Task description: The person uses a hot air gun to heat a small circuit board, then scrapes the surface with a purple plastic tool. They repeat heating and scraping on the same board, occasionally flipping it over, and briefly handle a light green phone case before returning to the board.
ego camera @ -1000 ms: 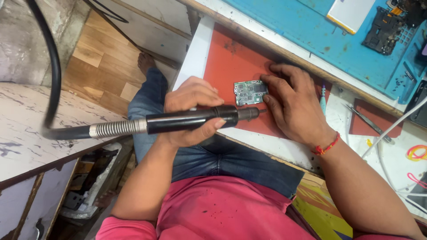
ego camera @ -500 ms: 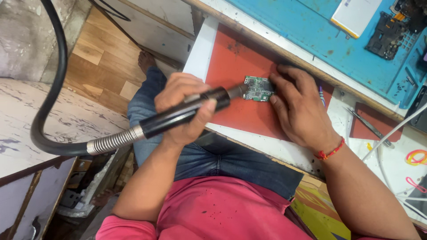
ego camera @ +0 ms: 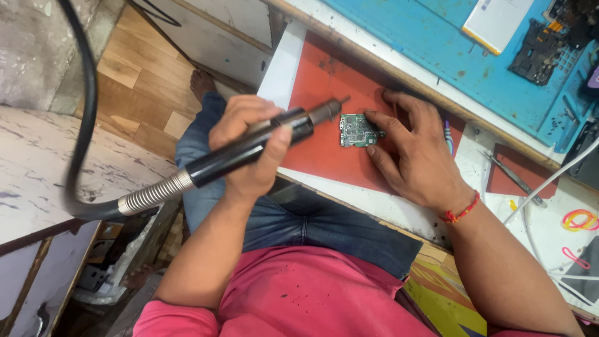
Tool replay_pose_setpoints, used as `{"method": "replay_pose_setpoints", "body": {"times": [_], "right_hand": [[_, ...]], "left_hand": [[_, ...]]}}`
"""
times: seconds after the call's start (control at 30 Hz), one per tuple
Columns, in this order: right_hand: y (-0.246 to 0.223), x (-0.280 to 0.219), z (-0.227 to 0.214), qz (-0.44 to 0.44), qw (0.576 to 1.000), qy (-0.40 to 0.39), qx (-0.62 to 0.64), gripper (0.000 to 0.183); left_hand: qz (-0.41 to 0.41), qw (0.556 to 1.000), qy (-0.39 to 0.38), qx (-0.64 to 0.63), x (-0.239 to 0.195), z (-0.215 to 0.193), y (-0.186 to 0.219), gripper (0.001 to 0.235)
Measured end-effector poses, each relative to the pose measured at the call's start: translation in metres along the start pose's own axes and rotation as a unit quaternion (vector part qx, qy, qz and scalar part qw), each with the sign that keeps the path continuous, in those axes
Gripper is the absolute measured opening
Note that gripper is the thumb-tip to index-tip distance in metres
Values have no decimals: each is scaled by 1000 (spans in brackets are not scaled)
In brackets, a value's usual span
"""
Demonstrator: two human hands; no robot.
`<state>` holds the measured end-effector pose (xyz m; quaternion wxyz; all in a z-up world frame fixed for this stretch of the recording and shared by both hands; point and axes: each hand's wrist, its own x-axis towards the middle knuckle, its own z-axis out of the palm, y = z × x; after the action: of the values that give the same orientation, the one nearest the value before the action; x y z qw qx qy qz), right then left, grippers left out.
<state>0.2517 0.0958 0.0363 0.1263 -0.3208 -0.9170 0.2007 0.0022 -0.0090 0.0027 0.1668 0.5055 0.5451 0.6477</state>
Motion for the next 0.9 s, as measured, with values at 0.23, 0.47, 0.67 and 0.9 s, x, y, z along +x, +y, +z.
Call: {"method": "replay_pose_setpoints", "body": {"times": [0.23, 0.47, 0.67, 0.9], "right_hand": [[-3, 1, 2, 9, 999, 43, 10, 52], [0, -4, 3, 25, 999, 38, 28, 51], [1, -3, -1, -32, 999, 21, 14, 48], [4, -4, 4, -10, 998, 42, 46, 42]], "left_hand": [[48, 997, -60, 0, 4, -2, 1, 23], [30, 998, -61, -9, 0, -2, 0, 24], [24, 987, -152, -55, 5, -3, -1, 27], [33, 998, -58, 20, 2, 2, 1, 27]]}}
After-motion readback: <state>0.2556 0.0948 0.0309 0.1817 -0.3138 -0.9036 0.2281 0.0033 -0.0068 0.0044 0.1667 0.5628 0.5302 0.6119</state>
